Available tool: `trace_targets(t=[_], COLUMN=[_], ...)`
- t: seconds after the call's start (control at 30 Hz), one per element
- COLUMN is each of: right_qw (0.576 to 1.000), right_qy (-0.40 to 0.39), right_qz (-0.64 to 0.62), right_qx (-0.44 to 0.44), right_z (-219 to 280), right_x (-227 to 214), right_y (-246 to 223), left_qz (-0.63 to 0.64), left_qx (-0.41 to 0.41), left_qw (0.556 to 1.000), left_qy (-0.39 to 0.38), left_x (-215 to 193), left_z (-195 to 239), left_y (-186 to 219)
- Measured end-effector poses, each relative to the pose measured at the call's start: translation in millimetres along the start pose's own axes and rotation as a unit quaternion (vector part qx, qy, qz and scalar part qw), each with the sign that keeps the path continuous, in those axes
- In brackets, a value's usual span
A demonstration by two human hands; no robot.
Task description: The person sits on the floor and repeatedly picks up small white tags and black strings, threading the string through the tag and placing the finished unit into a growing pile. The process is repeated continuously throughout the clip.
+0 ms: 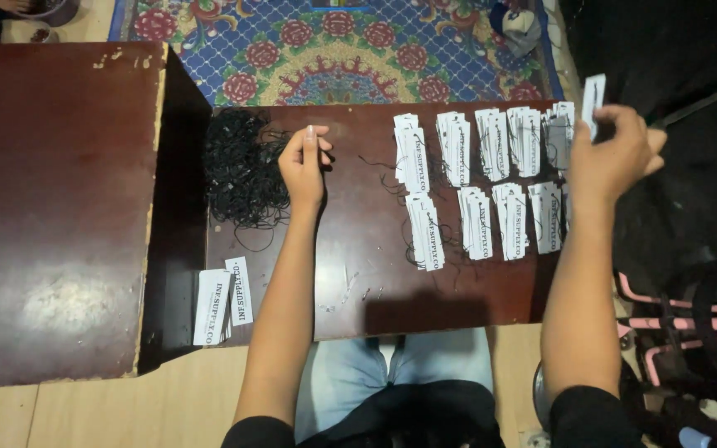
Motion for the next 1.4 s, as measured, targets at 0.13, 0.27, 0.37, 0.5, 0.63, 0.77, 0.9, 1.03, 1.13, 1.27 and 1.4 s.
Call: trace_targets(t=[0.13, 0.27, 0.37, 0.5, 0.63, 0.77, 0.9, 1.03, 1.13, 1.27, 1.4], right_qw=[0.996, 0.981, 0.977, 0.962, 0.959, 0.995, 0.966, 0.918, 0.860, 0.820, 0.810], right_qy=[-0.066, -0.134, -0.150, -0.201, -0.216, -0.083, -0.007, -0.093, -0.173, -0.256, -0.316], right_qz=[0.062, 0.109, 0.118, 0.116, 0.127, 0.057, -0.223, -0.358, -0.423, -0.420, -0.352], right_qx=[0.026, 0.085, 0.098, 0.141, 0.131, -0.010, -0.127, -0.144, -0.228, -0.294, -0.346], right_z=[4, 10, 13, 18, 19, 16, 37, 85, 117, 136, 176], right_x=[31, 65, 75, 82, 79, 52, 36, 20, 29, 48, 117], right_y=[36, 66, 74, 81, 77, 21, -89, -222, -297, -361, -399], left_qz=[0.005, -0.016, -0.028, -0.023, -0.019, -0.067, -0.187, -0.273, -0.274, -0.263, -0.240], left_qx=[-0.001, -0.004, -0.012, -0.026, -0.017, 0.040, 0.108, 0.092, 0.090, 0.078, 0.063], left_qw=[1.000, 1.000, 0.999, 0.999, 0.999, 0.997, 0.975, 0.946, 0.945, 0.950, 0.960], left_qy=[0.001, -0.016, -0.018, -0.022, -0.024, -0.014, -0.055, -0.146, -0.157, -0.147, -0.133], left_x=[0, 3, 3, 5, 6, 6, 28, 36, 32, 32, 34], left_z=[-2, -2, -1, -1, 0, -1, 14, 21, 21, 19, 15], left_y=[2, 3, 3, 2, 5, 3, 14, 3, -20, -20, -21])
Point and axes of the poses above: each hand's wrist, its own z-axis away from the middle knuckle, its own x-axis out of the palm, y = z × x, the point moved 7 cm from there along -z, towards the middle knuckle, and after that the axes turned 2 degrees about x, right-handed, at the moved point
